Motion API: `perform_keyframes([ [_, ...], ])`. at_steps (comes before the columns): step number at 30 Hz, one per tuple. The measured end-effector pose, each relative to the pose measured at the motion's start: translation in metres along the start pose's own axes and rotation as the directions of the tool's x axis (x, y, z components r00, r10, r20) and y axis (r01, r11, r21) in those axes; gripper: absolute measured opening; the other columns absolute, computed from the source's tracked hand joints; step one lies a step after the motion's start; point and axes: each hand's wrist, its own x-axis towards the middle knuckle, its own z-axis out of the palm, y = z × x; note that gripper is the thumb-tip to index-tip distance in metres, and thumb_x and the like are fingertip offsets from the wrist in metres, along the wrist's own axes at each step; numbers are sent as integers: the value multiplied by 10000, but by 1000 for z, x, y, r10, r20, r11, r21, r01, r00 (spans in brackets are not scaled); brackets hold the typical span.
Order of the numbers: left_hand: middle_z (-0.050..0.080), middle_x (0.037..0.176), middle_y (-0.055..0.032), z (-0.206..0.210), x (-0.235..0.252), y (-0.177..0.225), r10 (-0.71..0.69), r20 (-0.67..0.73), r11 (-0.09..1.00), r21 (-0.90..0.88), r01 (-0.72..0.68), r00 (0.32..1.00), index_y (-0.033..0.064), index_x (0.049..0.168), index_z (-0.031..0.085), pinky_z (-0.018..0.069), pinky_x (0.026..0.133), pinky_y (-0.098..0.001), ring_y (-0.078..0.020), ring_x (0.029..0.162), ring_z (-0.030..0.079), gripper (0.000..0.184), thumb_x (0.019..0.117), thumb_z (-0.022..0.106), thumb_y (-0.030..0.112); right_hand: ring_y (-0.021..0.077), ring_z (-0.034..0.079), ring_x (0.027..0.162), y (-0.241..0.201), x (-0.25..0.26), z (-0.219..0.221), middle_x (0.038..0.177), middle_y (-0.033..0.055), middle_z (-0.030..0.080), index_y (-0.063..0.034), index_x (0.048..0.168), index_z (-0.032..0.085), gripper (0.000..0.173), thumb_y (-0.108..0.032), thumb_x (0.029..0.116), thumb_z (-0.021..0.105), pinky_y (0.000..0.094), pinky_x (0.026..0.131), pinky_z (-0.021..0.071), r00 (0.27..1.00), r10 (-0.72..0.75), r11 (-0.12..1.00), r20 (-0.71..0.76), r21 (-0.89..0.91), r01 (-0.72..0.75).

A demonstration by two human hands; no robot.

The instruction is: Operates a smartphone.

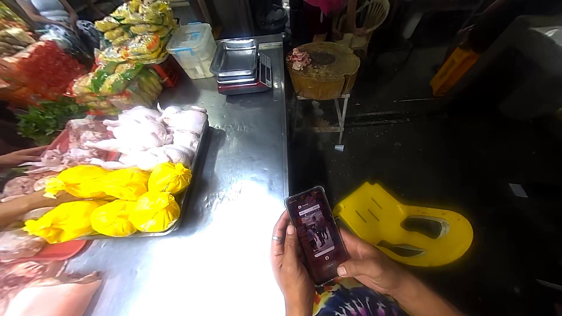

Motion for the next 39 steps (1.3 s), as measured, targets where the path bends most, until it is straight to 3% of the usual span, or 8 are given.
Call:
perform_keyframes([
  [7, 685, 1194, -169, -7, -8, -9, -19, 43, 1000, -14, 20, 999, -56, 1326, 573, 607, 879, -353, -199, 1022, 710, 356, 1031, 465, 112, 168, 723, 984, -1, 11, 13, 1056, 104, 747, -14, 1139, 689, 235, -72, 937, 587, 359, 909, 598, 917, 96, 995, -387, 42, -87],
  [10, 682, 1203, -178, -12, -12, -15, -44, 51, 999, 10, 43, 998, -61, 1327, 581, 599, 900, -356, -208, 1042, 704, 362, 1034, 466, 119, 203, 669, 1181, 2, 12, 11, 1248, 124, 703, -39, 1315, 627, 485, -418, 1030, 526, 397, 1038, 541, 885, 149, 988, -442, 93, -119],
  [14, 689, 1217, -163, -18, -13, -18, -58, 29, 998, 24, 57, 998, -56, 1331, 580, 590, 919, -347, -195, 1061, 701, 362, 1038, 434, 100, 179, 592, 1299, 3, 11, 11, 1362, 92, 652, -72, 1385, 588, 563, -481, 999, 553, 383, 1110, 478, 868, 163, 986, -469, 108, -127],
  [21, 712, 1152, -145, -16, -12, -12, -101, -5, 995, 1, 101, 995, -32, 1314, 600, 615, 836, -322, -173, 986, 721, 348, 1046, 419, 95, 162, 688, 1113, -1, 10, 13, 1173, 81, 725, -35, 1265, 636, 317, -203, 999, 593, 351, 1010, 554, 925, 122, 993, -361, 38, -116],
  [24, 732, 1052, -50, 20, -18, 26, -250, -134, 962, 76, 262, 959, -19, 1288, 543, 611, 792, -231, -77, 914, 723, 339, 1083, 274, 11, 160, 696, 1087, 1, 10, 12, 1173, 89, 719, -13, 1293, 587, 378, -35, 916, 599, 346, 988, 564, 947, 118, 993, -298, 16, -119],
  [31, 736, 1034, -58, 27, -17, 34, -277, -139, 958, 41, 285, 951, -28, 1283, 514, 620, 776, -231, -84, 899, 732, 343, 1082, 237, -4, 155, 697, 1094, 5, 11, 9, 1210, 95, 706, 0, 1363, 508, 544, 110, 832, 542, 335, 979, 572, 957, 112, 990, -267, -51, -130],
  [35, 733, 1061, -104, 9, -13, 15, -224, -108, 974, -1, 225, 969, -32, 1280, 540, 630, 788, -279, -133, 918, 739, 325, 1079, 291, 25, 179, 702, 1085, 2, 16, 14, 1163, 101, 726, -23, 1295, 619, 323, -195, 1042, 519, 361, 986, 571, 897, 177, 984, -405, 46, -174],
  [39, 700, 1143, -189, -22, -8, -19, -111, -27, 992, -69, 108, 993, -54, 1324, 553, 625, 834, -361, -220, 978, 730, 352, 1052, 390, 99, 178, 657, 1183, 1, 16, 12, 1249, 95, 697, -57, 1337, 613, 430, -352, 1043, 506, 366, 1047, 530, 895, 199, 980, -400, 74, -184],
])
